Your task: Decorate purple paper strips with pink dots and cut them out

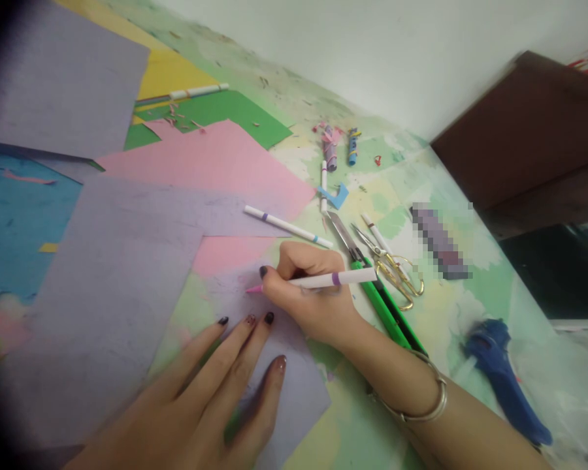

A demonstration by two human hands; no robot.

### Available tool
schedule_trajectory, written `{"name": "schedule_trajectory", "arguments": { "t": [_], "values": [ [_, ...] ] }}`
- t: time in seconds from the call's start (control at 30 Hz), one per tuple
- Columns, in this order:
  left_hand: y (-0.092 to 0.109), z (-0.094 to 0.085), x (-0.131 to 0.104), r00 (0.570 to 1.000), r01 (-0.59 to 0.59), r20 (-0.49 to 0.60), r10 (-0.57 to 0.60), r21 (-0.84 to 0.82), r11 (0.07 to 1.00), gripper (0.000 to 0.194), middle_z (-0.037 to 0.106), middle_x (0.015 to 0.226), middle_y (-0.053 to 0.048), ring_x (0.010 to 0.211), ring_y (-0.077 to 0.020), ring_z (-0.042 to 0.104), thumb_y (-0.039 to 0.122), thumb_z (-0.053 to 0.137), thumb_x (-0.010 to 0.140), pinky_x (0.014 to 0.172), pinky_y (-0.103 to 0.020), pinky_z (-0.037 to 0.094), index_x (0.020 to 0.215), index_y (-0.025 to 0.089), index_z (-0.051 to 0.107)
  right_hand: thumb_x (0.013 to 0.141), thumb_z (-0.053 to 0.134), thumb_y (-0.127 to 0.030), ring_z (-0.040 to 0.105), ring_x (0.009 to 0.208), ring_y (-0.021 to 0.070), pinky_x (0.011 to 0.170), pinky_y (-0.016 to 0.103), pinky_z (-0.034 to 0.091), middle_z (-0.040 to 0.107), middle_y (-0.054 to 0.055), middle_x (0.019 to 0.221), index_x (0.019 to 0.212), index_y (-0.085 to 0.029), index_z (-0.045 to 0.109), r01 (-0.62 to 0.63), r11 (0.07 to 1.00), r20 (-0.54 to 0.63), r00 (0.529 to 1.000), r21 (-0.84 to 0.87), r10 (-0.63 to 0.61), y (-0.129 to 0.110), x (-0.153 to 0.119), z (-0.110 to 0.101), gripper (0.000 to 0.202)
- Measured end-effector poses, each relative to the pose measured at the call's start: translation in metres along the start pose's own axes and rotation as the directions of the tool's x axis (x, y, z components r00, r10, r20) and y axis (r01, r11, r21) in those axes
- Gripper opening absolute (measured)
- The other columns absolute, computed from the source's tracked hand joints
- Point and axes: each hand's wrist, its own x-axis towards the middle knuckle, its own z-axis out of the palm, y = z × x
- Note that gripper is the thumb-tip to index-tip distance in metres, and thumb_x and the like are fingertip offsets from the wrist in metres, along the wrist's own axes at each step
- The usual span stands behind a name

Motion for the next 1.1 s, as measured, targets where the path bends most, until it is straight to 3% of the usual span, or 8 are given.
{"name": "schedule_trajectory", "arguments": {
  "t": [0.3, 0.57, 0.67, 1.1],
  "values": [
    [0.001, 0.002, 0.001, 1.000, -0.002, 0.003, 0.002, 0.011, 1.000, 0.031, 0.067, 0.109, -0.017, 0.112, -0.0324, 0.057, 0.026, 0.045, 0.086, 0.094, -0.049, 0.038, 0.114, 0.013, 0.048, 0.074, 0.057, -0.007, 0.027, 0.047, 0.0051, 0.046, 0.023, 0.023, 0.030, -0.008, 0.048, 0.050, -0.018, 0.030, 0.017, 1.000, 0.032, 0.999, 0.021, -0.018, 0.001, -0.001, 0.000, 0.037],
    [0.008, 0.000, 0.000, 0.997, 0.068, 0.030, -0.067, -0.029, 0.997, 0.032, 0.065, 0.113, -0.018, 0.117, -0.0321, 0.054, 0.025, 0.049, 0.085, 0.098, -0.048, 0.037, 0.115, 0.014, 0.047, 0.073, 0.056, -0.006, 0.025, 0.046, 0.0051, 0.044, 0.023, 0.021, 0.029, -0.008, 0.048, 0.050, -0.018, 0.030, -0.004, 1.000, 0.064, 0.998, 0.019, 0.003, -0.001, -0.001, -0.002, 0.037],
    [0.010, -0.001, 0.000, 0.992, 0.117, 0.053, -0.115, -0.033, 0.993, 0.033, 0.065, 0.115, -0.018, 0.120, -0.0326, 0.051, 0.025, 0.051, 0.084, 0.099, -0.049, 0.037, 0.115, 0.015, 0.046, 0.072, 0.056, -0.005, 0.024, 0.047, 0.0050, 0.044, 0.023, 0.021, 0.027, -0.008, 0.049, 0.050, -0.018, 0.028, -0.004, 1.000, 0.056, 0.998, 0.021, 0.003, 0.000, -0.001, -0.002, 0.037],
    [0.012, 0.000, 0.000, 0.993, 0.119, 0.034, -0.117, -0.046, 0.992, 0.032, 0.065, 0.115, -0.018, 0.121, -0.0335, 0.050, 0.023, 0.051, 0.084, 0.099, -0.050, 0.037, 0.115, 0.014, 0.047, 0.073, 0.054, -0.006, 0.024, 0.047, 0.0057, 0.045, 0.024, 0.021, 0.027, -0.007, 0.049, 0.051, -0.019, 0.028, -0.002, 1.000, 0.011, 1.000, -0.014, 0.002, -0.001, 0.000, -0.002, 0.036]
  ]
}}
